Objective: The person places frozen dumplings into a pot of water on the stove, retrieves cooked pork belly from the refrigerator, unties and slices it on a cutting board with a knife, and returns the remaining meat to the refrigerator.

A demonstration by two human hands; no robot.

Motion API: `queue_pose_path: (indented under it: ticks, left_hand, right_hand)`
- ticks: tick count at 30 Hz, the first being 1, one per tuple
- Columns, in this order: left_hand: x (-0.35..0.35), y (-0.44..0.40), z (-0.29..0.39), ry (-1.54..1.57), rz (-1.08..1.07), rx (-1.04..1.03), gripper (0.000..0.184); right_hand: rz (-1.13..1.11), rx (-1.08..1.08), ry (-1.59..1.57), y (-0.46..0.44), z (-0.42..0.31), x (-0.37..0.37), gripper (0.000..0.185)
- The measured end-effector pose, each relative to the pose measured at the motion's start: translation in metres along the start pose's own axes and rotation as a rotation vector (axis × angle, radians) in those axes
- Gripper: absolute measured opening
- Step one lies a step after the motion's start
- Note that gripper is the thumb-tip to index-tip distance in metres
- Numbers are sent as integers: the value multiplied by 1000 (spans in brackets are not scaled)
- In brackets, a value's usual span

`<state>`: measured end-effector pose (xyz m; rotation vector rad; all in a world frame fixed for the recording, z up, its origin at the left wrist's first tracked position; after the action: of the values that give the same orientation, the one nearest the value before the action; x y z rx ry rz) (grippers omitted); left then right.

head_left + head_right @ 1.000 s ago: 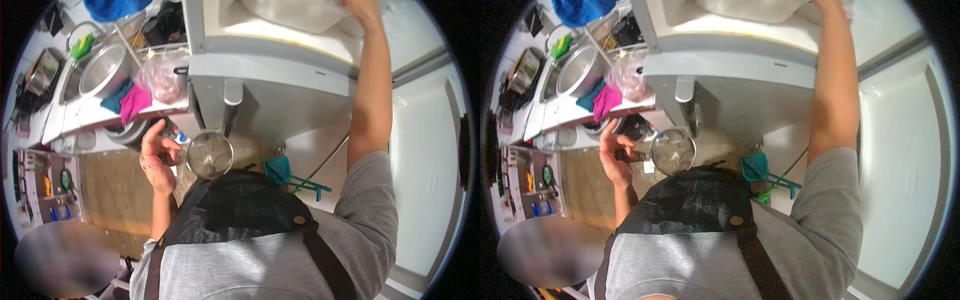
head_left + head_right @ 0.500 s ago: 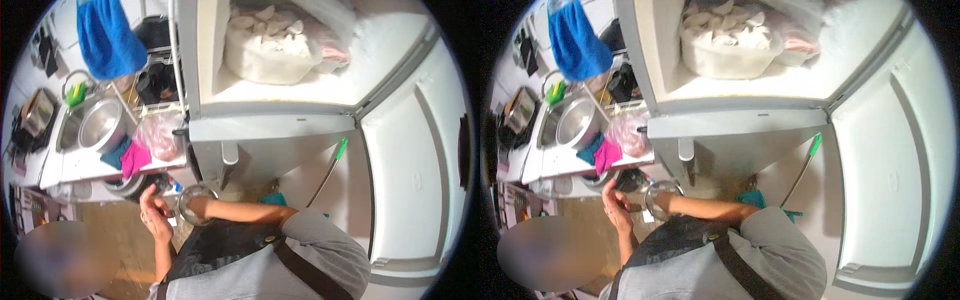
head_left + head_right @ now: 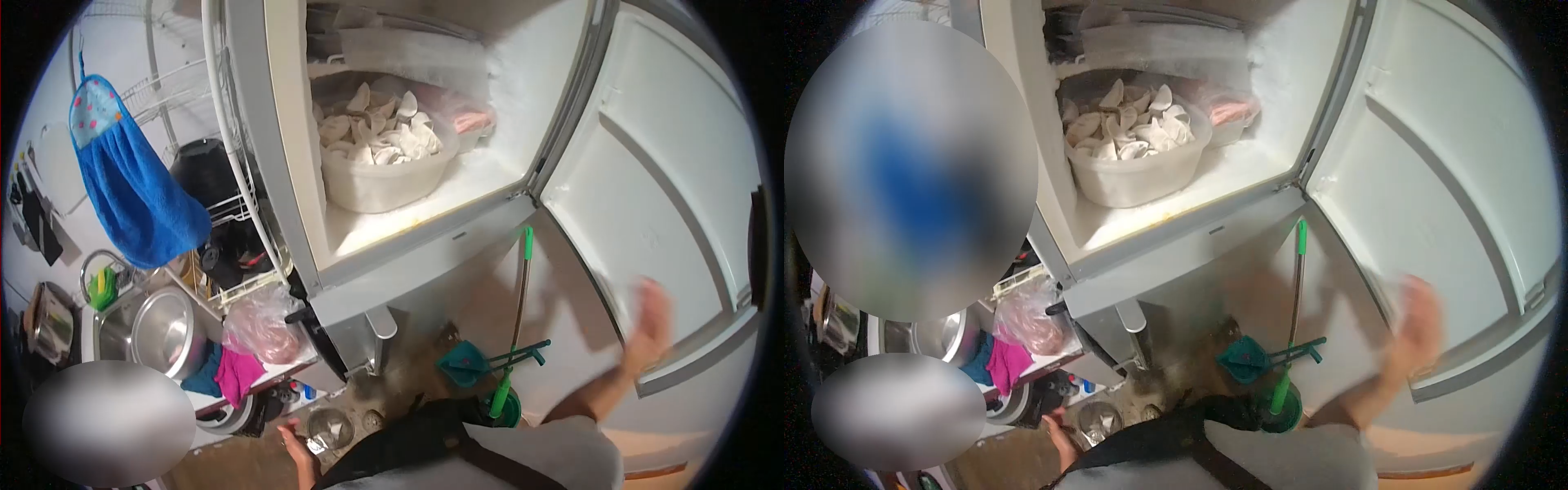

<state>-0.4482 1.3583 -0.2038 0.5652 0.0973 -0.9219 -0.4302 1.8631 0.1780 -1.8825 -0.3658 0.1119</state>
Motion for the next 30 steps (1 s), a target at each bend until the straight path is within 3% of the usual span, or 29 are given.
queue_pose_path:
  ticks: [2,3,4,5,6,8,9,11,14,15,16,17,19,21,25,27,30]
  left_hand:
    - [42,-22,-55,-104,29,49,52]
    - [64,-33,-83,-276,41,-124,47]
    - [82,-34,-96,-448,49,-295,42]
    - [103,-34,-109,-452,44,-288,42]
    - [116,-34,-112,-571,3,-410,38]
    - [141,-27,-119,-804,-57,-647,32]
    - [160,-24,-126,-676,4,-484,26]
    - [193,-18,-122,-652,-31,-400,26]
    - [236,-13,-122,-1091,-52,-433,29]
    - [237,-4,-125,-1098,198,-282,36]
    - [252,5,-126,-1515,64,-482,42]
    - [259,13,-121,-1187,58,-245,43]
    - [259,43,-118,-438,333,-226,28]
    - [265,84,-108,-67,431,-240,25]
    - [314,149,-93,-3,676,-88,24]
    - [344,179,-85,2,799,8,24]
    - [390,211,-89,-73,739,-170,29]
  right_hand:
    - [611,252,469,-19,16,125,21]
    - [941,331,673,-29,10,172,21]
    - [888,207,806,-43,33,222,25]
    - [821,92,944,-56,59,273,29]
    - [685,-110,1062,-61,86,303,30]
    - [410,-429,1093,-50,124,312,32]
    - [316,-499,1053,-43,139,309,34]
    - [180,-549,917,-28,155,285,36]
    - [18,-515,625,-11,153,228,41]
    - [-47,-495,489,-6,150,202,42]
    - [-124,-473,335,-2,145,177,44]
    - [-208,-449,159,4,136,152,45]
    - [-400,-397,-242,18,116,109,49]
    - [-627,-315,-687,28,91,77,52]
    - [-1028,-162,-1367,35,30,12,59]
    - [-1122,-125,-1466,34,-7,-24,62]
    - [-1155,-271,-1227,39,-71,-78,63]
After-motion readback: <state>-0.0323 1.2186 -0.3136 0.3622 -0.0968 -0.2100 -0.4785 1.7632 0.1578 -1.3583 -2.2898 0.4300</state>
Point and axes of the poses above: each hand's wrist, its own y-axis away from the middle knuckle, its own x-axis out of the back of the hand, z = x × y, the point moved 2 cm from there along -y, towards the middle knuckle, and after that the axes turned 8 degrees about y, right-handed, at the moved point
